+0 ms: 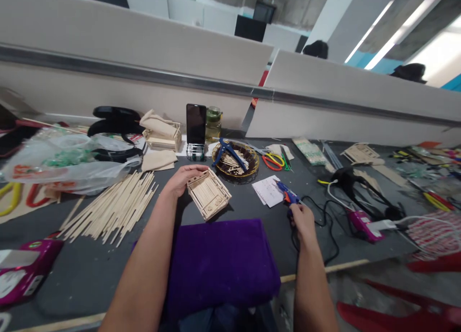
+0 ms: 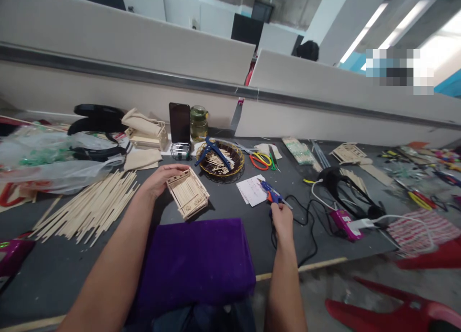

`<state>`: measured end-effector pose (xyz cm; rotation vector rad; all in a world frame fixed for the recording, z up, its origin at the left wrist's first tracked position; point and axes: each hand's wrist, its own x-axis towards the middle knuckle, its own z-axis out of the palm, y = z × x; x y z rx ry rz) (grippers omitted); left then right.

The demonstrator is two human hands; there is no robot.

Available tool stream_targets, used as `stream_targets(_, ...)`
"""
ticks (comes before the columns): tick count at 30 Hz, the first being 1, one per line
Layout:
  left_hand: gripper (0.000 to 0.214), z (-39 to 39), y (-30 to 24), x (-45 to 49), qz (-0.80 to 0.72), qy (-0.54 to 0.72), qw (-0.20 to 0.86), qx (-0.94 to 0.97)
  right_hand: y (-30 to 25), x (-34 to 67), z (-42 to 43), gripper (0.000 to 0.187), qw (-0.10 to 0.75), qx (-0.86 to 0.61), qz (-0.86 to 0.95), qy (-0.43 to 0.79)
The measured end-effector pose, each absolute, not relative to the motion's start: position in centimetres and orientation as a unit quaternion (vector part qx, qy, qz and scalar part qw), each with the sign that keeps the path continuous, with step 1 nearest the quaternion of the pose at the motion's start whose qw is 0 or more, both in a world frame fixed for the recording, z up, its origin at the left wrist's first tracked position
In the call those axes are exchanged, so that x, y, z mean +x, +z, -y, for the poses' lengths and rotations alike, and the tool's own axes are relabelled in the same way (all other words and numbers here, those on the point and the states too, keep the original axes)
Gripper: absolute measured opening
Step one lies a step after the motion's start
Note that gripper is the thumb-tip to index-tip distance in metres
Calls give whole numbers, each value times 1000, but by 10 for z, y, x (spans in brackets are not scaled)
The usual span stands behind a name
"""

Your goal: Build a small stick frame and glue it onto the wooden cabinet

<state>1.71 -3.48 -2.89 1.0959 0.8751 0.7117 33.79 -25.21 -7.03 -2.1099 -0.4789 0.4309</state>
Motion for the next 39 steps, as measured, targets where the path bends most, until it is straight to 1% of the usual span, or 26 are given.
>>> stream_targets(5, 28, 34, -30, 17, -399, 319, 702, 496, -57, 323, 252, 41, 542, -800, 176, 188)
stream_targets(7, 27, 35, -29, 17, -399, 318, 704, 493, -46, 315, 253, 42, 573, -769, 181, 218)
stream_targets(9, 27, 36, -29, 17, -395, 317, 708, 491, -33, 304, 254, 48, 604, -719, 197, 281)
stream_targets(12, 26, 38, -29, 18, -385, 320, 716, 487, -14, 283, 251, 49, 601, -674, 259, 342)
stream_targets(14, 27, 38, -30, 19, -381, 326, 721, 478, -5, 266, 247, 51, 601, -657, 307, 336)
stream_targets(16, 28, 38, -31, 19, -377, 331, 726, 471, 2, 249, 241, 53, 607, -641, 358, 305)
stream_targets(17, 28, 38, -32, 19, -375, 332, 727, 470, 6, 240, 239, 50, 604, -635, 386, 289)
stream_targets(20, 29, 38, -35, 19, -369, 330, 732, 468, 14, 219, 231, 33, 566, -631, 458, 268)
stream_targets(21, 29, 38, -35, 18, -366, 329, 734, 468, 17, 213, 228, 31, 553, -632, 472, 268)
stream_targets(24, 29, 37, -37, 18, -353, 329, 740, 468, 23, 202, 219, 35, 520, -639, 501, 265)
stream_targets(26, 30, 37, -38, 18, -346, 330, 742, 469, 24, 197, 211, 37, 488, -650, 537, 227)
stream_targets(29, 30, 37, -38, 18, -341, 330, 748, 465, 21, 192, 199, 34, 431, -658, 601, 144)
stream_targets(33, 31, 38, -37, 18, -333, 334, 753, 459, 12, 189, 187, 42, 371, -670, 635, 103)
stream_targets(35, 31, 39, -36, 18, -331, 333, 757, 454, 10, 188, 183, 46, 356, -673, 642, 92)
stream_targets(39, 31, 38, -37, 17, -326, 328, 762, 453, 10, 186, 178, 43, 344, -661, 660, 93)
